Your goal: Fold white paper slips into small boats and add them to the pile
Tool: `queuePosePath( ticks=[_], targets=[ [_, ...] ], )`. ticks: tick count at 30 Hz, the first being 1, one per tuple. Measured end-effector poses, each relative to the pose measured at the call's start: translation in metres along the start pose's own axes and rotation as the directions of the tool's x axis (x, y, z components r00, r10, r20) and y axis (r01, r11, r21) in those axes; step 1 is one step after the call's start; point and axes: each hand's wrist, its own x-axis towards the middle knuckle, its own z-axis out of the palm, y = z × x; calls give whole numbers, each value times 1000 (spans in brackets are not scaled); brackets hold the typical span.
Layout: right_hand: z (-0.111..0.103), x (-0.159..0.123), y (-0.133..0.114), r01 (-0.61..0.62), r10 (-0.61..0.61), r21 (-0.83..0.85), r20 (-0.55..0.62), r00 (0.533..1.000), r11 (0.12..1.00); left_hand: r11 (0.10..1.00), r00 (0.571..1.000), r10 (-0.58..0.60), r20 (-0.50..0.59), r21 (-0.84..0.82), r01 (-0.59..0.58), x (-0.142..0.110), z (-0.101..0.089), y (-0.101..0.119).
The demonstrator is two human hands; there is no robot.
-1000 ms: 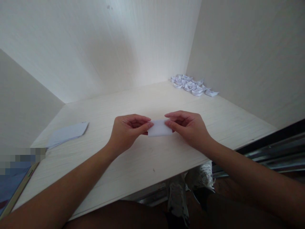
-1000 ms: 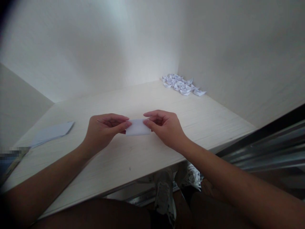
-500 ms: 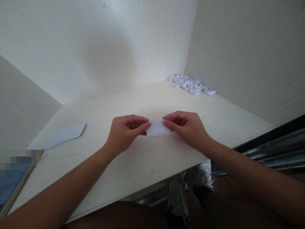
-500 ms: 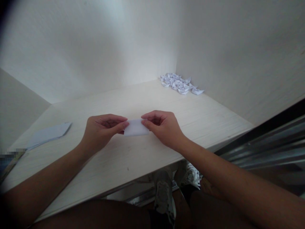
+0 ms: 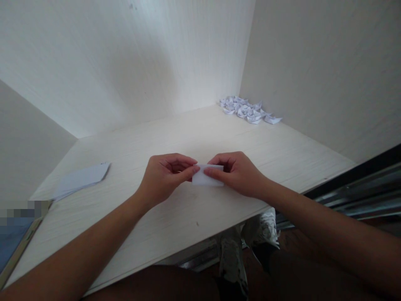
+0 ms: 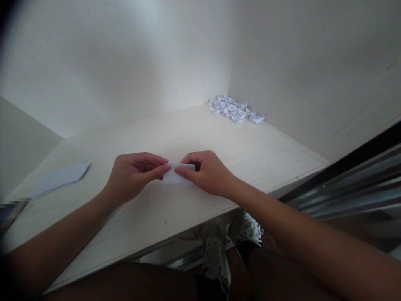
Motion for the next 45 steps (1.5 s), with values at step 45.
queuePosePath(
  ticks=[45],
  targets=[
    [-2, -2, -2, -67, 59, 187, 46, 997, 980, 955, 963, -230, 139, -159, 250, -4, 0, 9]
  ],
)
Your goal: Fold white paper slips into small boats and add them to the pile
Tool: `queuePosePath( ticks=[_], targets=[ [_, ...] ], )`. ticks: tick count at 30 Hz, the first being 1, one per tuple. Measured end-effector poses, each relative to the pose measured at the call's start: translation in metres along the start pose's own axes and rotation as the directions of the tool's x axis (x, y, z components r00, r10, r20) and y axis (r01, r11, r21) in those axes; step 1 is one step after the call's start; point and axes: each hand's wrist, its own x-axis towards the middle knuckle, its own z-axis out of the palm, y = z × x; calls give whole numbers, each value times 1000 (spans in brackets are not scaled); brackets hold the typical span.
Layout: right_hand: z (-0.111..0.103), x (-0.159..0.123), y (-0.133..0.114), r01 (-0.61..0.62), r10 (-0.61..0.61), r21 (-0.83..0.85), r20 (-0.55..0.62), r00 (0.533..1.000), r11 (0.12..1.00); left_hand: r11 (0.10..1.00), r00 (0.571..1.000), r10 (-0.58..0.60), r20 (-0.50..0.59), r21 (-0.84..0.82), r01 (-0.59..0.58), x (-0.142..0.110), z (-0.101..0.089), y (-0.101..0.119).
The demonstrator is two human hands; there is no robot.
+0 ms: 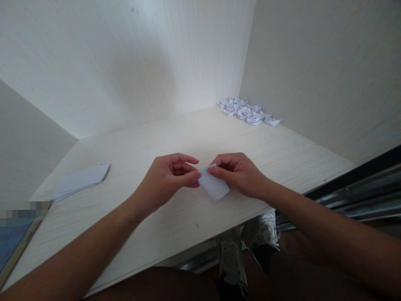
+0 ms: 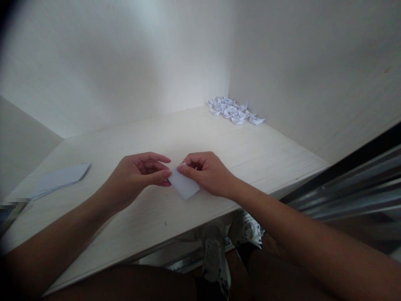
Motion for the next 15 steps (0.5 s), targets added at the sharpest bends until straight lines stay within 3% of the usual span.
queuePosePath(
  ticks=[3, 11, 15],
  targets=[
    [0, 1, 0, 1, -2, -22, -11, 1000, 1000, 1000, 1000, 8, -15, -15, -9, 0, 0, -1],
    [0, 2, -1, 49, -37, -104, 122, 992, 993, 999, 997, -44, 59, 19, 43, -2, 0, 4],
    [-1, 2, -1, 65, -53, -115, 111, 992, 991, 998, 997, -47, 59, -29, 48, -1, 0, 1]
  ],
)
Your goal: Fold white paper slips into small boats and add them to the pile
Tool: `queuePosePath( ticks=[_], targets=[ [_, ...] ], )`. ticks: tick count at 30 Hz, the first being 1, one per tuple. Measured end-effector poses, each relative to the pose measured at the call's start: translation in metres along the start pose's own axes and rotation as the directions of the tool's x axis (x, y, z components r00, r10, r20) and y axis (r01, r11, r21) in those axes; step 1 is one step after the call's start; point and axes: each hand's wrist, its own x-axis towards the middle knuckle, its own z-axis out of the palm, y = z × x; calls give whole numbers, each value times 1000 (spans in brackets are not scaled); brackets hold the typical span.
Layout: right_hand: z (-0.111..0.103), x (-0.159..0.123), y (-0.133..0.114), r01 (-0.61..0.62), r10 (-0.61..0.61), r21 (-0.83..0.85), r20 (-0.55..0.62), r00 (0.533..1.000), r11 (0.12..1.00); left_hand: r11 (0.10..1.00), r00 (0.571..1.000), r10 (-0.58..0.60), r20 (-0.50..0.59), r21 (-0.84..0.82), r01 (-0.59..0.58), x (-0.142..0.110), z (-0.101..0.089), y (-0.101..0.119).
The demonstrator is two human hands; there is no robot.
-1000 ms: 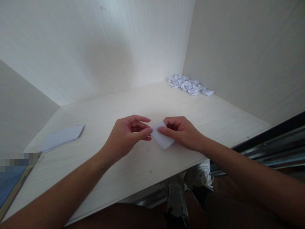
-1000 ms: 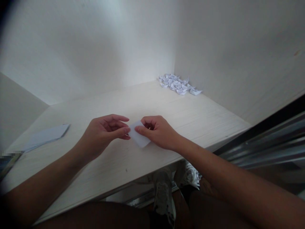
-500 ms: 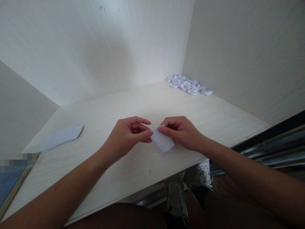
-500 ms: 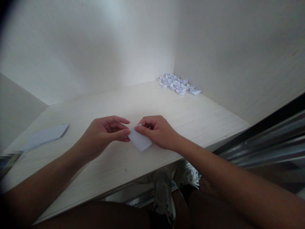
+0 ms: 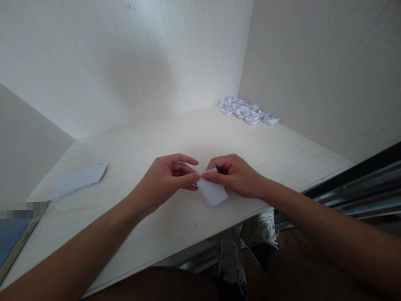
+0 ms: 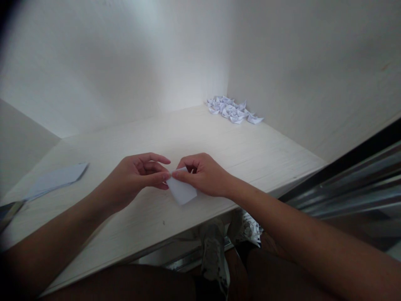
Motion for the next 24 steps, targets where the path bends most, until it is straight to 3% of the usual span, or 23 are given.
queuePosePath(
  ticks=[6, 15, 24],
  targets=[
    [-1, 0, 0, 12, -14, -36, -46, 999, 999, 1000, 999, 27, -36, 13, -26, 1, 1, -2],
    [0, 4, -1, 1, -1, -2, 19, 1000, 1000, 1000, 1000, -8, -17, 27, 9, 0, 2, 2],
    [2, 2, 1, 41, -47, -103, -58, 997, 994, 1000, 996, -14, -87, -13, 13, 1, 6, 0]
  ],
)
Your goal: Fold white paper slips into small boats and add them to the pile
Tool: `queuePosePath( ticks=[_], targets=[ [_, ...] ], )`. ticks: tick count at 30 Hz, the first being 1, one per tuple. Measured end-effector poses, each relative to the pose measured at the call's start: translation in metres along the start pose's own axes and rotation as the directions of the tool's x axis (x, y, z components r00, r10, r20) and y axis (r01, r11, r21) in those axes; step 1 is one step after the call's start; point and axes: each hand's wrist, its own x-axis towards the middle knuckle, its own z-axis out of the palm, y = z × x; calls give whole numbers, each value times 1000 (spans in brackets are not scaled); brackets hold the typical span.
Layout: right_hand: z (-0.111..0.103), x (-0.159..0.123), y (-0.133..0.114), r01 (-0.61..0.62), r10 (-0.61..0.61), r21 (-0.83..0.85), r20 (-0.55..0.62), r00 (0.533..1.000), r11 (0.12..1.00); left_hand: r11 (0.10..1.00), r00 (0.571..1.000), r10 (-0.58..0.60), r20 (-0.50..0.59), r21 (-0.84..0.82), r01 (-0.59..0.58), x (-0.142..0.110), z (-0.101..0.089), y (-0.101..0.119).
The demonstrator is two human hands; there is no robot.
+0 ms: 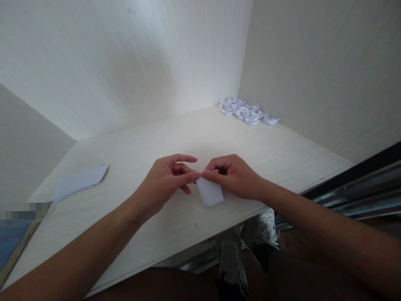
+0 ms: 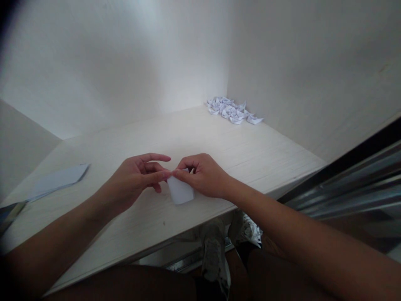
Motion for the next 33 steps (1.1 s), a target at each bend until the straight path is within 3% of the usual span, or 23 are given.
queuePosePath(
  ticks=[17, 25, 33],
  targets=[
    [1, -2, -1, -3, 4, 24, -36, 999, 1000, 1000, 999, 4, -35, -10, -4, -1, 2, 0],
    [0, 0, -2, 20, -20, 5, 34, 999, 1000, 1000, 1000, -14, -14, 22, 15, -3, 4, 2],
    [0, -1, -1, 4, -4, -17, -35, 999, 1000, 998, 999, -45, -30, 41, 47, -2, 7, -1]
  ],
)
